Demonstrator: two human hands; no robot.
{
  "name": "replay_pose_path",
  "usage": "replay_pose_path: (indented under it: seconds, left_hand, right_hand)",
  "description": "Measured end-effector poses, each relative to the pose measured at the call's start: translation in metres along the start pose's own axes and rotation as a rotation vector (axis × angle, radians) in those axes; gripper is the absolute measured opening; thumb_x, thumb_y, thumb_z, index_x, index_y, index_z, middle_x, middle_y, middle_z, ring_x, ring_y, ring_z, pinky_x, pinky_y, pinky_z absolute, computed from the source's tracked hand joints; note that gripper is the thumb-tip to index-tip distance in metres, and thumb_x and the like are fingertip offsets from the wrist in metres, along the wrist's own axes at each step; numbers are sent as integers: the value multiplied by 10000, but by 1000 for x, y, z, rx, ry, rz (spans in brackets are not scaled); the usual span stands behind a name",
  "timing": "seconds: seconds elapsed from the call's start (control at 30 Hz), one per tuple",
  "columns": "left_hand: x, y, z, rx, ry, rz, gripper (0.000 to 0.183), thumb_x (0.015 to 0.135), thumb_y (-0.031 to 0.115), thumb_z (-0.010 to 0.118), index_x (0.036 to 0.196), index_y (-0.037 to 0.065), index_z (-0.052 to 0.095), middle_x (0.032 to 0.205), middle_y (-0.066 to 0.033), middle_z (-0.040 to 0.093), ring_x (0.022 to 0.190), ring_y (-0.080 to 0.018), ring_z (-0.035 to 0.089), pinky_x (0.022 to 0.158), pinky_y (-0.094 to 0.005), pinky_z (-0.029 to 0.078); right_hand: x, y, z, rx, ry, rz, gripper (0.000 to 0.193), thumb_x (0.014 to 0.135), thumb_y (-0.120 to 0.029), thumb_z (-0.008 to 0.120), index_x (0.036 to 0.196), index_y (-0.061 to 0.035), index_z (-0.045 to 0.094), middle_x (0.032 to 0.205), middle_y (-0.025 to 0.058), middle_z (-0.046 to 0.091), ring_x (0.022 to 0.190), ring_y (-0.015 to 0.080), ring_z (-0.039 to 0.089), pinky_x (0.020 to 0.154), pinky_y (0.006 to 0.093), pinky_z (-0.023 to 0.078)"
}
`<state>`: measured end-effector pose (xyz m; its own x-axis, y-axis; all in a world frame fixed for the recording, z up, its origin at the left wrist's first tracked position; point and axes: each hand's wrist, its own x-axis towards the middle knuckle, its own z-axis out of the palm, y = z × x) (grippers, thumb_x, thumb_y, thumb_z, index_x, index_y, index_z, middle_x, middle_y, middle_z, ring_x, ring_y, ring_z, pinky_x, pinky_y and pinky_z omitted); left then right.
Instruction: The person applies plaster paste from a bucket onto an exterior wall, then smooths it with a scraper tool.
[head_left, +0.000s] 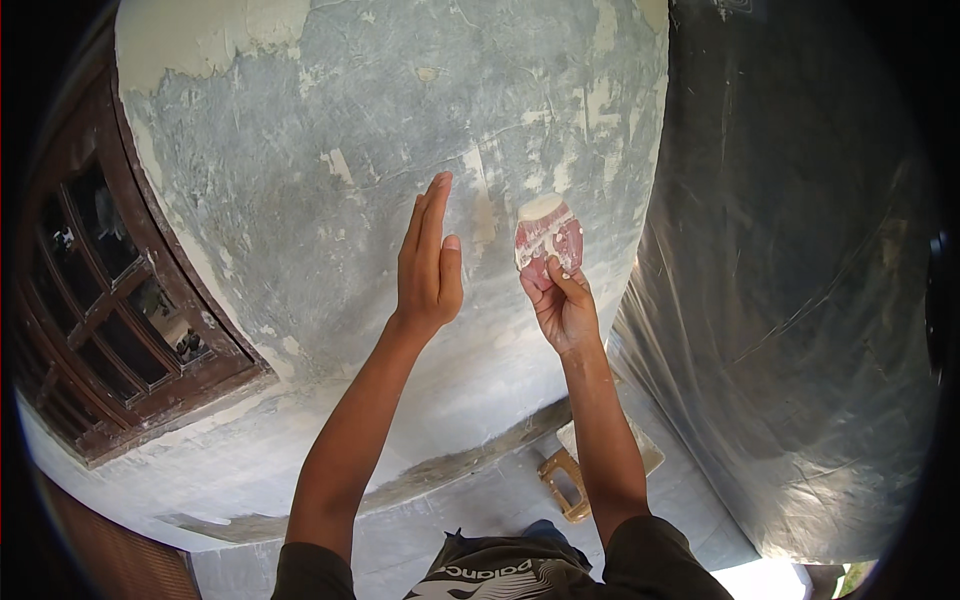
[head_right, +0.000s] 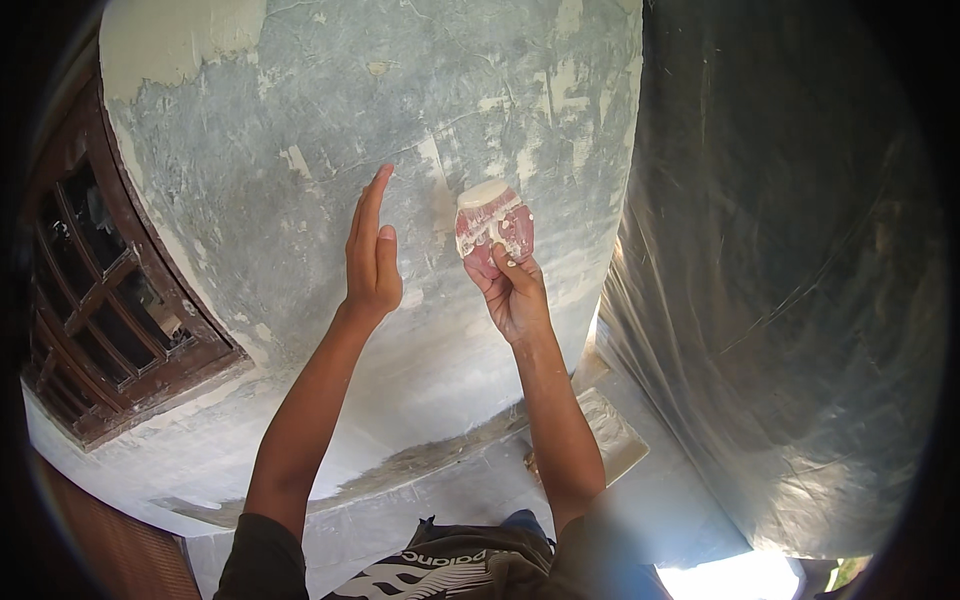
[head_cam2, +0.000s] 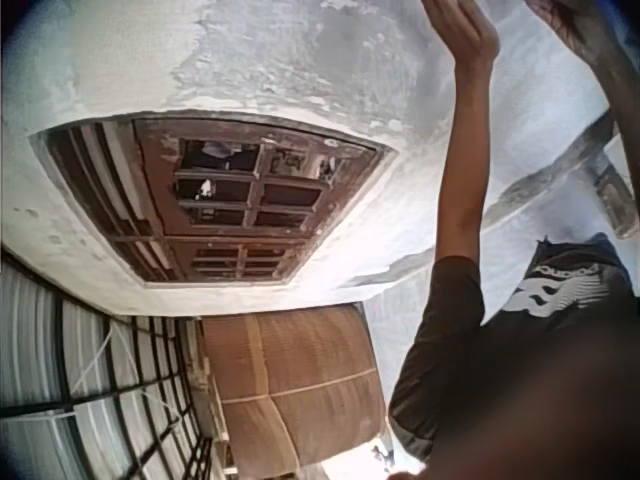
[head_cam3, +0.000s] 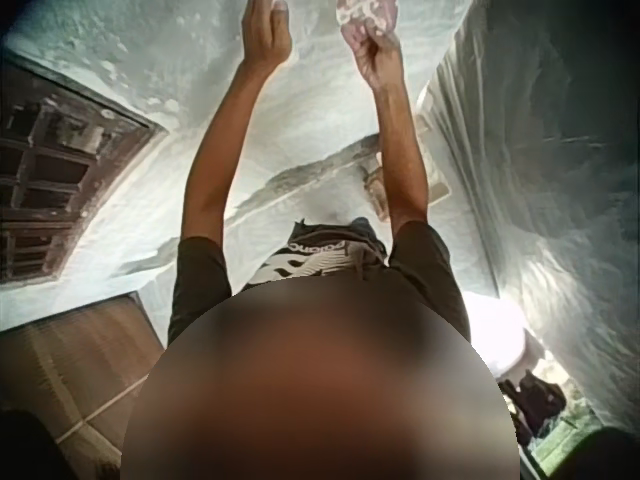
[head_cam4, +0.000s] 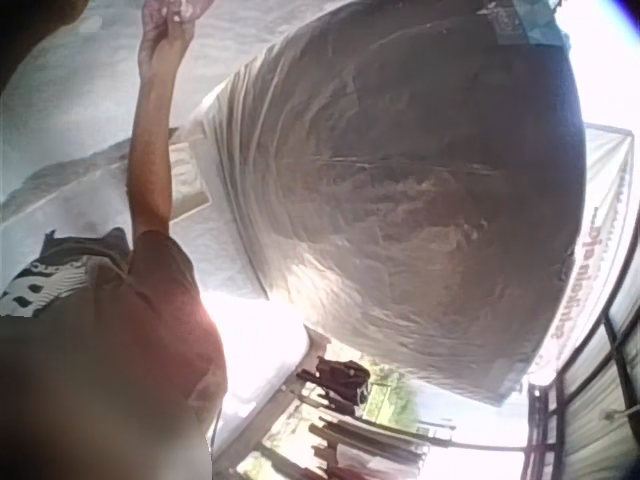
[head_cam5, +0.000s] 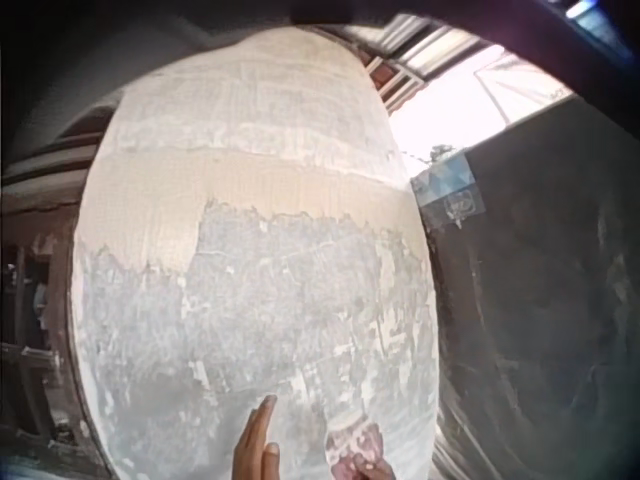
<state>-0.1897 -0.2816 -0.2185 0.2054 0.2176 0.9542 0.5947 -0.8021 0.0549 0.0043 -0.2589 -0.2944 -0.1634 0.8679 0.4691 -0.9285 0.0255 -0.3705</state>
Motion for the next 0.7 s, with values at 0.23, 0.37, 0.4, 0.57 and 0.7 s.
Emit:
replay_pose_path:
  seconds: [0.23, 0.37, 0.4, 0.57, 0.7]
  left_hand:
    - [25, -5, -40, 106, 65, 55, 559, 995, 103, 350, 1524, -79, 340, 1547, -266, 428, 1453, -421, 397, 1226, -530, 256]
    - [41, -11, -47, 148, 100, 75, 561, 991, 95, 356, 1525, -76, 340, 1548, -264, 427, 1453, -417, 400, 1224, -531, 260]
    - [44, -12, -47, 163, 109, 88, 561, 990, 94, 357, 1524, -75, 341, 1548, -265, 427, 1453, -417, 399, 1223, -532, 260]
    - [66, -31, -53, 246, 146, 126, 553, 994, 103, 355, 1517, -77, 350, 1538, -271, 436, 1446, -424, 408, 1221, -534, 263]
    - [96, -44, -73, 320, 200, 187, 541, 1003, 115, 350, 1508, -80, 363, 1521, -276, 456, 1439, -424, 418, 1219, -533, 268]
  right_hand:
    - [28, 13, 42, -9, -153, 36, 291, 1028, -56, 553, 1305, 33, 539, 1221, 171, 673, 1084, 257, 712, 959, 392, 624]
    - [46, 14, 57, 17, -173, 49, 308, 1032, -50, 541, 1327, 37, 522, 1242, 176, 664, 1092, 258, 709, 962, 390, 623]
    - [51, 12, 59, 13, -184, 66, 317, 1034, -51, 538, 1337, 38, 515, 1252, 177, 660, 1096, 260, 708, 961, 388, 624]
    - [87, 9, 74, -63, -226, 98, 325, 1036, -51, 536, 1346, 40, 506, 1268, 173, 655, 1099, 257, 707, 937, 371, 635]
    - [128, -5, 113, -211, -289, 19, 305, 1021, -54, 577, 1309, 41, 545, 1218, 164, 681, 1065, 234, 719, 879, 336, 654]
